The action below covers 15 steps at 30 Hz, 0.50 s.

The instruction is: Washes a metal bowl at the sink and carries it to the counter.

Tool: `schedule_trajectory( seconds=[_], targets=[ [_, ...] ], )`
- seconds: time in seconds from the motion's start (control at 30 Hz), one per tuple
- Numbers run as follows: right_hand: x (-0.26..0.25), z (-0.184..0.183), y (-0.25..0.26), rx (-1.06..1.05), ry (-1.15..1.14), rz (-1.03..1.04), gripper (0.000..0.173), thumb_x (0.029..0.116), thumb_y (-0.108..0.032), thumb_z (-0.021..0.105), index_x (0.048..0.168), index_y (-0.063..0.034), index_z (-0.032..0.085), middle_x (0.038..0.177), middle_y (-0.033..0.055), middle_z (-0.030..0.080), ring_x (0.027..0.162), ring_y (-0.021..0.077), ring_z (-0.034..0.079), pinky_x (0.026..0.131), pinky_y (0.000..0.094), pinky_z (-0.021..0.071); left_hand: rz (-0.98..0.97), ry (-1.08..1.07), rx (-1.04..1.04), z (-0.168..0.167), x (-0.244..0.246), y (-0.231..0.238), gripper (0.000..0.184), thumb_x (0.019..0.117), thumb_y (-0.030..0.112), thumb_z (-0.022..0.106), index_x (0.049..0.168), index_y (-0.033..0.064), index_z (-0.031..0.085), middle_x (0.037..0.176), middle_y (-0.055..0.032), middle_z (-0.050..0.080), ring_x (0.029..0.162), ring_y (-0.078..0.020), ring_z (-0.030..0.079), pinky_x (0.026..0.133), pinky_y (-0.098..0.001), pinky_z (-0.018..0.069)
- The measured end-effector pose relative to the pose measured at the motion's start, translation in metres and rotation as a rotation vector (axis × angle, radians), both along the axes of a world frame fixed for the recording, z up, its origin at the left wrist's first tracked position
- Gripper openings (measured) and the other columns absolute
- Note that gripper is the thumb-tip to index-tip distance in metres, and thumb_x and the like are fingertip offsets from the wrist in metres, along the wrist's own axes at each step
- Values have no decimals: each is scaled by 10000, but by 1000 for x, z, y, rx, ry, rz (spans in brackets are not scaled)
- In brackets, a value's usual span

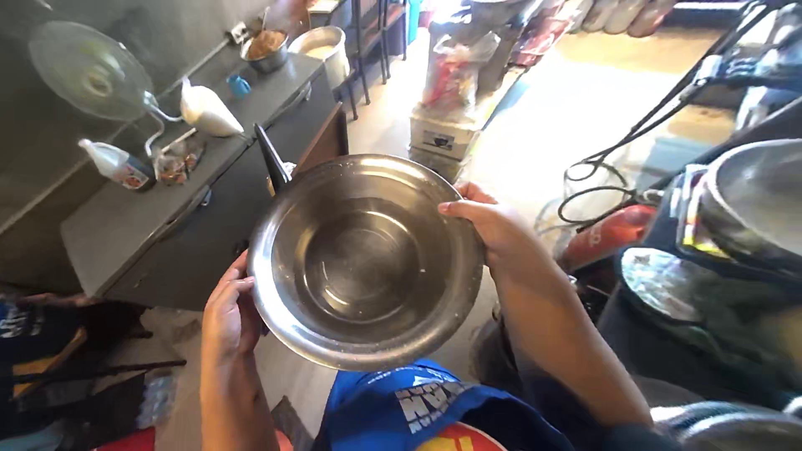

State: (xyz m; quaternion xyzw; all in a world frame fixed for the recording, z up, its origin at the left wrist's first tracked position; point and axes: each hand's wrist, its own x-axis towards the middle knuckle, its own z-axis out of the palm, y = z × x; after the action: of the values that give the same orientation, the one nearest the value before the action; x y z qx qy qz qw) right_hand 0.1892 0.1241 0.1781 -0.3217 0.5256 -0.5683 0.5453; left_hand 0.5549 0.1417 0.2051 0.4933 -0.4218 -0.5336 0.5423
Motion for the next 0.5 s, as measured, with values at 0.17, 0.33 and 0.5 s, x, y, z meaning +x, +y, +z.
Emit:
schedule_trajectory(
  seconds=[0.17, 0.33, 0.5],
  targets=[
    [-72, -19, -66, 40, 22, -123, 149, 943, -99, 633, 1078, -94, 569, 844, 44, 665, 681, 119, 658, 605, 303, 590, -78, 64, 100, -17, -74, -114, 455, 987, 14, 373, 1408, 11, 544, 1190, -153, 686, 989, -205, 705, 843, -372, 607],
    [-134, -28, -148, 46, 92, -312, 161, 908, -31, 589, 1055, -92, 563, 825, 3, 673, 677, 79, 671, 613, 266, 602, -223, 106, 166, -49, -151, -253, 473, 978, -7, 386, 1438, -17, 497, 1189, -181, 675, 947, -213, 704, 813, -372, 606],
    [-191, -37, -253, 35, 165, -441, 222, 823, -24, 622, 1014, -101, 541, 794, -32, 666, 660, 46, 665, 598, 237, 596, -360, 69, 241, -51, -234, -416, 437, 991, -29, 412, 1411, -12, 532, 1211, -174, 667, 947, -216, 695, 794, -367, 600]
  ],
)
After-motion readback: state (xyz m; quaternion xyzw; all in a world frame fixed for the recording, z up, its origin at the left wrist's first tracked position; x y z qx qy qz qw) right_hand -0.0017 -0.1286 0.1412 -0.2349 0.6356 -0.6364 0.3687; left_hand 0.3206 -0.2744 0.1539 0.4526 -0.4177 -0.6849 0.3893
